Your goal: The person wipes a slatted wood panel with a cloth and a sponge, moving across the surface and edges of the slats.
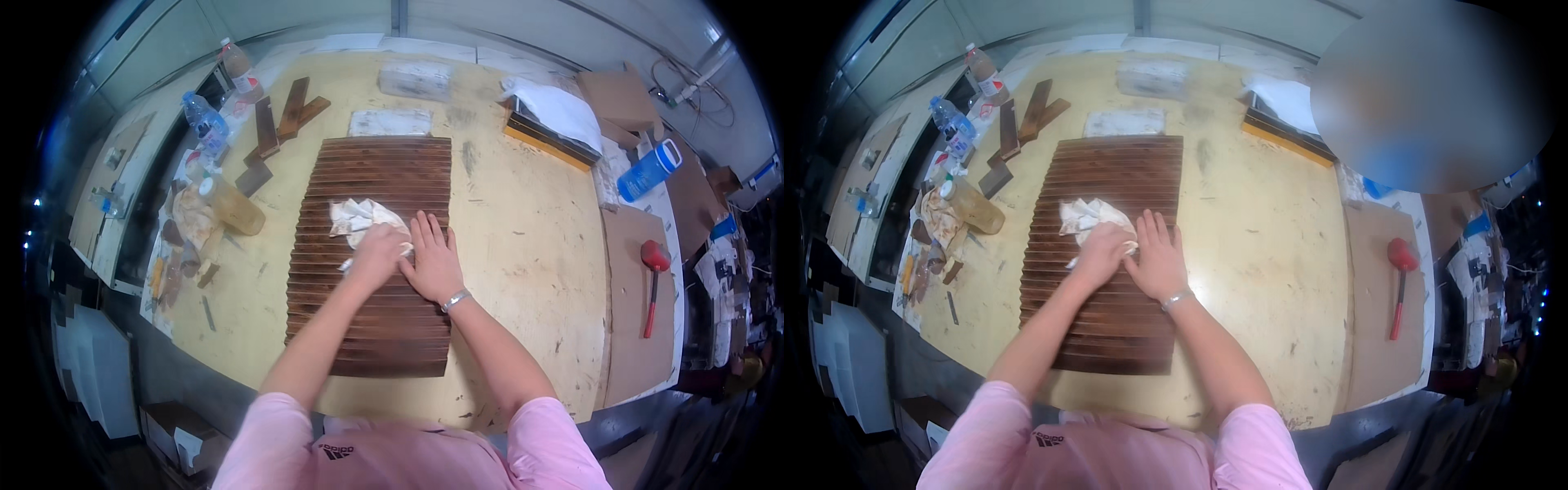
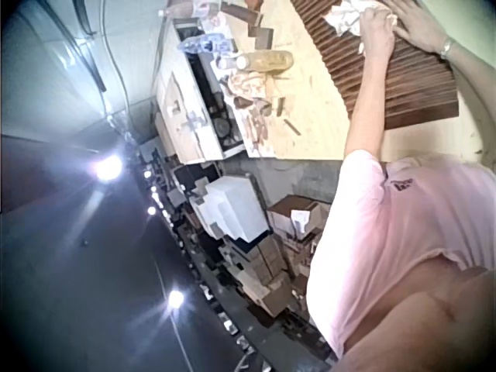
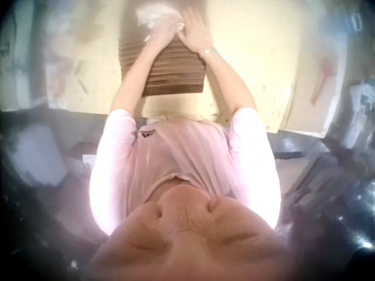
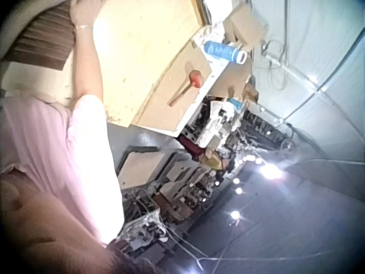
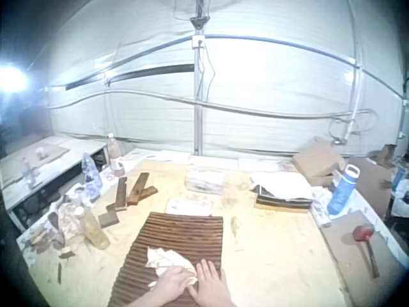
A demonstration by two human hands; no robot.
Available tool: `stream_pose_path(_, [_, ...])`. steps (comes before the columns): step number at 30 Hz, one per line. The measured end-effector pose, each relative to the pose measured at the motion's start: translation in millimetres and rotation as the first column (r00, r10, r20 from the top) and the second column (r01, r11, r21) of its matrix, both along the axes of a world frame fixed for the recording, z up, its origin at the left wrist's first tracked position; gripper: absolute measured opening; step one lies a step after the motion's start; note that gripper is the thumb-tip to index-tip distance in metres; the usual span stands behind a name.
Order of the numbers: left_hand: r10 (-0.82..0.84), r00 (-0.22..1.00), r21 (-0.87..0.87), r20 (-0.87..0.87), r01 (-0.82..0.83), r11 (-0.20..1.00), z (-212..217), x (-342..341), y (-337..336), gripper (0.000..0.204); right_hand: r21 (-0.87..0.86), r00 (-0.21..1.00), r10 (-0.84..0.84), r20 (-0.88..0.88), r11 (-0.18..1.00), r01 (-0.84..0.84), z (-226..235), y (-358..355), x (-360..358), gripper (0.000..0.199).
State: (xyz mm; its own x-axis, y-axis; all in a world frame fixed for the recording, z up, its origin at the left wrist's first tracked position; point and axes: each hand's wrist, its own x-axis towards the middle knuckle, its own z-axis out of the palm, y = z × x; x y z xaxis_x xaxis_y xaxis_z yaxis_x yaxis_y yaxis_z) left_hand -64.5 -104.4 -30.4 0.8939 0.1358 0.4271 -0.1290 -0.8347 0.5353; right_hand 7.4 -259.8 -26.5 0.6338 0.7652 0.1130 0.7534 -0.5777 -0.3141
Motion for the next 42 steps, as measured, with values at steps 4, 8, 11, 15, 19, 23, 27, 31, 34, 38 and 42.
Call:
stream_pose_path(4, [0.254,0.967,0.057,-0.016,-0.253,0.966,17.4,-56.6,44.3,0.032,0.217,0.983,-0.098,-0.152,0.967,0.13,11.5,-10.2,4.2,0.096])
stream_pose_path(8, [0.387,0.922,0.072,-0.017,-0.385,0.92,6.8,-81.8,85.1,0.027,0.429,0.792,-0.085,-0.605,0.803,0.414,-25.2,-23.3,10.1,0.103])
stream_pose_path(11, [0.3,0.95,0.108,-0.092,-0.289,0.951,8.1,-51.8,60.4,0.023,0.468,0.664,0.055,-0.746,0.753,0.463,-20.8,-20.1,9.3,0.102])
stream_pose_path(15, [0.0,0.999,0.041,-0.037,0.001,0.999,10.8,9.7,-16.9,0.022,0.499,0.663,0.102,-0.742,0.744,0.444,-30.1,-20.3,11.4,0.1])
stream_pose_path(19, [-0.047,0.998,0.061,0.035,0.045,0.997,16.4,-1.4,13.3,0.021,0.452,0.706,-0.016,-0.708,0.758,0.47,-59.3,-24.7,14.4,0.097])
stream_pose_path(23, [0.238,0.971,0.069,0.009,-0.238,0.969,10.0,-44.1,65.0,0.017,0.463,0.733,-0.03,-0.68,0.757,0.461,-49.0,-21.1,12.3,0.096])
stream_pose_path(27, [0.101,0.995,0.16,0.01,-0.102,0.982,1.5,9.2,12.2,0.014,0.478,0.747,-0.015,-0.664,0.76,0.44,-53.0,-18.8,11.5,0.096])
stream_pose_path(31, [-0.04,0.995,0.103,-0.088,0.049,0.993,21.7,29.4,-2.8,0.013,0.409,0.685,-0.037,-0.728,0.778,0.477,-42.8,-20.4,11.5,0.096])
stream_pose_path(34, [0.088,0.993,0.208,-0.073,-0.071,0.975,27.5,3.3,27.5,0.011,0.454,0.708,-0.026,-0.705,0.751,0.479,-50.4,-23.5,12.8,0.096])
stream_pose_path(38, [0.122,0.992,0.145,0.012,-0.122,0.982,5.0,28.4,-1.8,0.006,0.44,0.69,-0.017,-0.724,0.759,0.48,-44.6,-20.6,10.3,0.099])
stream_pose_path(42, [0.004,0.998,0.091,0.06,-0.01,0.996,11.4,62.0,-41.4,0.007,0.529,0.552,0.214,-0.806,0.68,0.508,-26.8,-17.4,11.8,0.099])
